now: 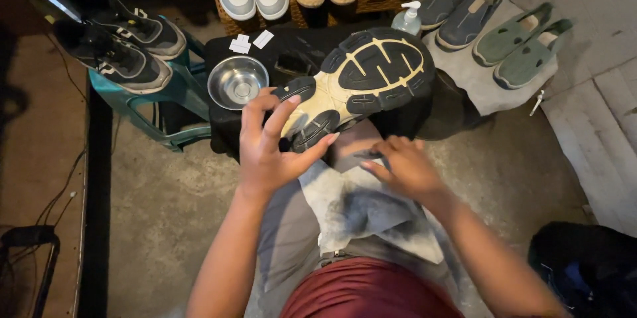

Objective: The person scrubs the sole of a sneaker using a brush and water. They repeatedly dip the brush into a bowl of water and continue scrubbing the shoe's bottom surface.

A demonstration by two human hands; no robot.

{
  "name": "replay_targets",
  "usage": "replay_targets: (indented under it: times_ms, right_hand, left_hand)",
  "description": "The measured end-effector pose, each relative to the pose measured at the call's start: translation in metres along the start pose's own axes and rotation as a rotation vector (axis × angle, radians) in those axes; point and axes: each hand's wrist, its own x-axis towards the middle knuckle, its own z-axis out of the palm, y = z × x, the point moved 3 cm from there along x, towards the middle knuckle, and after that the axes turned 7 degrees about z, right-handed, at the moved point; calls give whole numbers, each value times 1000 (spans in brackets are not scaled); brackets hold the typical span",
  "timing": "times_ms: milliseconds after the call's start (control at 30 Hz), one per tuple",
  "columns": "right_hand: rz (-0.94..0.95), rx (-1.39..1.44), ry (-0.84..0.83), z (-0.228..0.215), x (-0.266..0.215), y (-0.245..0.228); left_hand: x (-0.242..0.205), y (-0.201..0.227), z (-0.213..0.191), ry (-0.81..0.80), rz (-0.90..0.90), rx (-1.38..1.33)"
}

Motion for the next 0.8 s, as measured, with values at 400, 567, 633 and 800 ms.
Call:
replay_targets:
  times_ms: [400,567,633,800]
  right_hand:
    - [-46,-106,-60,78,35,1]
    - [-75,-74,183,50,28,-16]
    - [-22,-83,268,49,40,-8]
    - [-154,458,247,-24,33,-29]
  left_hand:
    - [1,3,7,-7,27,-39]
    - [-1,10,4,-40,9,-84]
    - [-2,10,2,-46,11,-88]
    - [-8,7,-4,-35,-11,-58]
